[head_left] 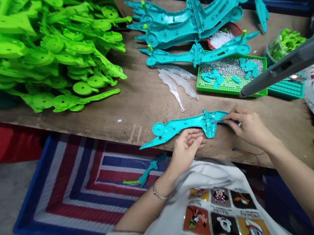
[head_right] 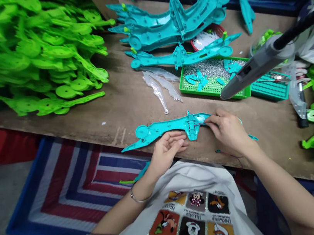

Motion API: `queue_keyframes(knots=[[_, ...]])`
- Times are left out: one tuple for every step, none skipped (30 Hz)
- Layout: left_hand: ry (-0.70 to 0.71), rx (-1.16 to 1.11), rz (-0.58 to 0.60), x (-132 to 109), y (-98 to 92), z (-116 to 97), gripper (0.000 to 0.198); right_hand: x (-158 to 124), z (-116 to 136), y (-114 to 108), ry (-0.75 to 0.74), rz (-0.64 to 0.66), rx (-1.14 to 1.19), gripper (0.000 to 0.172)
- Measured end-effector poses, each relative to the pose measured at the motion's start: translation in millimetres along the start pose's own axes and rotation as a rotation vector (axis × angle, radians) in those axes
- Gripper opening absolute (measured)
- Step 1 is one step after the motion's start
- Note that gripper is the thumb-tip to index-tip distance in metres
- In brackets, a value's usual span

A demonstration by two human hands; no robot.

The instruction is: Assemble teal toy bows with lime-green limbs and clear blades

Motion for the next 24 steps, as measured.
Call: queue_keyframes(knots=[[-0.001,-0.045,-0.017,1.0,1.9,0.1,0.041,-0.3,-2.7,3.0,0.013,-0.012,0.034,0.023],[-0.003,-0.093,-0.04,1.6,4.0,0.2,0.042,-0.8,-4.9,5.7,0.017,-0.027,0.063,0.024],[-0.005,-0.144,-0.068,1.8,6.5,0.2,0.044,-1.4,-6.6,8.0,0.015,-0.04,0.086,0.024],[-0.007,-0.198,-0.1,1.6,9.3,0.1,0.046,-2.0,-8.0,9.9,0.008,-0.052,0.106,0.025],[-0.009,-0.252,-0.136,1.1,12.2,-0.4,0.047,-2.6,-9.2,11.2,-0.002,-0.063,0.123,0.025],[-0.014,-0.304,-0.172,0.5,15.1,-1.3,0.049,-3.2,-10.5,12.0,-0.012,-0.074,0.142,0.025],[-0.022,-0.353,-0.202,0.1,18.0,-2.6,0.05,-3.8,-11.8,12.5,-0.02,-0.081,0.16,0.025],[-0.031,-0.39,-0.222,0.1,20.9,-4.6,0.05,-4.5,-13.2,12.4,-0.025,-0.088,0.18,0.025],[-0.041,-0.41,-0.225,0.8,23.8,-7.4,0.05,-5.2,-14.6,12.0,-0.028,-0.094,0.199,0.025],[-0.052,-0.414,-0.206,2.3,26.9,-10.7,0.048,-6.1,-15.9,11.4,-0.029,-0.102,0.219,0.025],[-0.063,-0.401,-0.17,4.3,30.1,-14.4,0.045,-7.2,-16.8,10.4,-0.031,-0.111,0.235,0.024],[-0.075,-0.374,-0.129,6.7,33.0,-17.8,0.042,-8.6,-17.3,9.1,-0.036,-0.125,0.247,0.023],[-0.086,-0.339,-0.096,9.4,35.2,-20.8,0.041,-10.2,-17.2,7.6,-0.048,-0.143,0.255,0.023],[-0.094,-0.304,-0.08,12.0,36.3,-23.1,0.041,-12.1,-16.5,5.9,-0.062,-0.163,0.26,0.022],[-0.099,-0.272,-0.08,14.8,36.7,-24.6,0.042,-14.1,-15.5,4.4,-0.076,-0.182,0.264,0.022],[-0.1,-0.248,-0.087,17.5,36.8,-25.6,0.043,-16.1,-14.3,2.8,-0.088,-0.203,0.268,0.021],[-0.097,-0.232,-0.094,20.2,37.1,-26.2,0.045,-18.0,-13.1,1.3,-0.095,-0.222,0.273,0.02],[-0.093,-0.225,-0.094,22.7,37.8,-26.2,0.046,-19.6,-11.9,-0.1,-0.099,-0.239,0.279,0.019],[-0.091,-0.226,-0.088,25.0,38.8,-25.8,0.047,-20.9,-10.9,-1.3,-0.099,-0.25,0.283,0.018],[-0.09,-0.234,-0.078,27.0,39.9,-25.1,0.047,-21.7,-10.0,-2.1,-0.097,-0.255,0.286,0.017],[-0.089,-0.247,-0.074,28.6,40.7,-24.1,0.046,-22.2,-9.1,-2.5,-0.094,-0.251,0.288,0.017],[-0.086,-0.261,-0.076,29.8,41.0,-23.1,0.045,-22.3,-8.5,-2.7,-0.091,-0.241,0.288,0.017],[-0.077,-0.276,-0.084,30.5,41.0,-22.2,0.043,-22.1,-8.0,-2.7,-0.089,-0.227,0.288,0.018],[-0.067,-0.289,-0.091,30.9,40.9,-21.4,0.042,-21.9,-7.6,-2.6,-0.087,-0.214,0.288,0.018]])
Point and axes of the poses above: each hand's wrist, its own x-axis towards the middle knuckle, its own y-axis out of the palm, z = x × y, the point moved 5 cm from there along x, towards the middle knuckle, and after that the axes turned 5 degrees about x, right-handed, at the moved point
